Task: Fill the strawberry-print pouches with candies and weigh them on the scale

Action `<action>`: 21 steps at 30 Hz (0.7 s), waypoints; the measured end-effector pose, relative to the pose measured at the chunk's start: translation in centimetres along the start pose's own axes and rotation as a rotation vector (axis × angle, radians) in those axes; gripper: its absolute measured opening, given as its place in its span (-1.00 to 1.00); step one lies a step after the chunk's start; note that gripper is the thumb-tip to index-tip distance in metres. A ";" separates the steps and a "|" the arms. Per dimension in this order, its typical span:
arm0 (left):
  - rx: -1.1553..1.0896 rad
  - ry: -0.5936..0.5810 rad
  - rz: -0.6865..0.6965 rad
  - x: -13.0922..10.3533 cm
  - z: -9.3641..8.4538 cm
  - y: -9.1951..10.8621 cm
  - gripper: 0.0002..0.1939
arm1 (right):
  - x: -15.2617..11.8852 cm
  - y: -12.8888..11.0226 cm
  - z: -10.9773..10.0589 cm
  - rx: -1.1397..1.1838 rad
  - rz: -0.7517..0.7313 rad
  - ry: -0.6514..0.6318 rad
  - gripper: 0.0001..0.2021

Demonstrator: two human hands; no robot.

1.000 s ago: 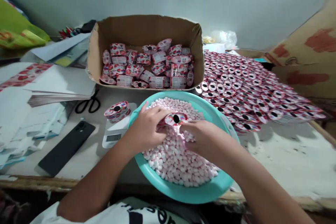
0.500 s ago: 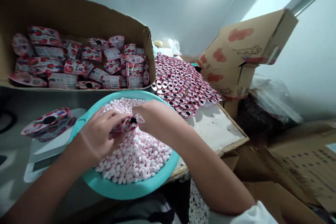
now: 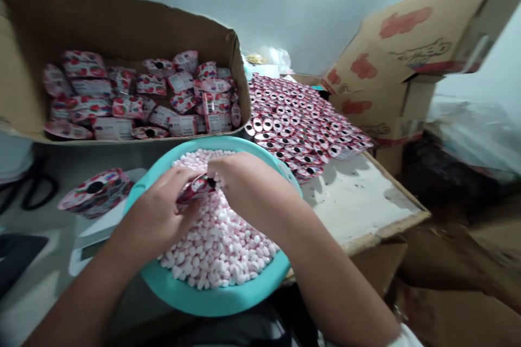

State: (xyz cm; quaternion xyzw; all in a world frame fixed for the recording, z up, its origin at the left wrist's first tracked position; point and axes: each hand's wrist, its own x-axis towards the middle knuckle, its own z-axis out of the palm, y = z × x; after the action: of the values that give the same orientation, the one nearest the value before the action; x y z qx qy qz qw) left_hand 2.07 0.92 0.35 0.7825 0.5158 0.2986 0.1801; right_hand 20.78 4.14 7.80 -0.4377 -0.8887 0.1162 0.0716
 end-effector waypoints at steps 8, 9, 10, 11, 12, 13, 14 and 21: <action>-0.122 -0.064 -0.216 0.2 -0.3 -0.2 -0.48 | -1.0 2.2 0.4 0.040 -0.065 0.096 -0.70; -0.138 -0.061 -0.256 0.3 -0.3 -0.1 -0.48 | -1.6 3.1 0.8 0.040 -0.044 0.075 -0.68; -0.155 -0.057 -0.288 0.3 -0.3 0.0 -0.51 | -2.3 3.9 1.2 0.037 -0.006 0.027 -0.62; -0.168 -0.050 -0.307 0.3 -0.3 0.1 -0.55 | -2.9 4.7 1.7 0.034 0.041 -0.045 -0.51; -0.175 -0.044 -0.307 0.3 -0.3 0.1 -0.59 | -3.5 5.3 2.3 0.032 0.086 -0.134 -0.37; -0.175 -0.037 -0.297 0.3 -0.2 0.1 -0.61 | -3.9 5.7 2.8 0.033 0.115 -0.234 -0.21; -0.167 -0.026 -0.281 0.3 -0.2 0.1 -0.61 | -4.3 5.9 3.3 0.037 0.126 -0.326 -0.07; -0.049 -0.022 0.013 -0.2 -0.2 -0.1 -0.27 | -4.5 4.5 3.7 0.132 0.043 -0.434 -0.12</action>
State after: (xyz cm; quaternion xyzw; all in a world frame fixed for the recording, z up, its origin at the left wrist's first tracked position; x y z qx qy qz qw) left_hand 1.78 0.80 0.37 0.7846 0.5012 0.3035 0.2028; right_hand 26.07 2.68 2.92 -0.4157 -0.8641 0.2672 -0.0954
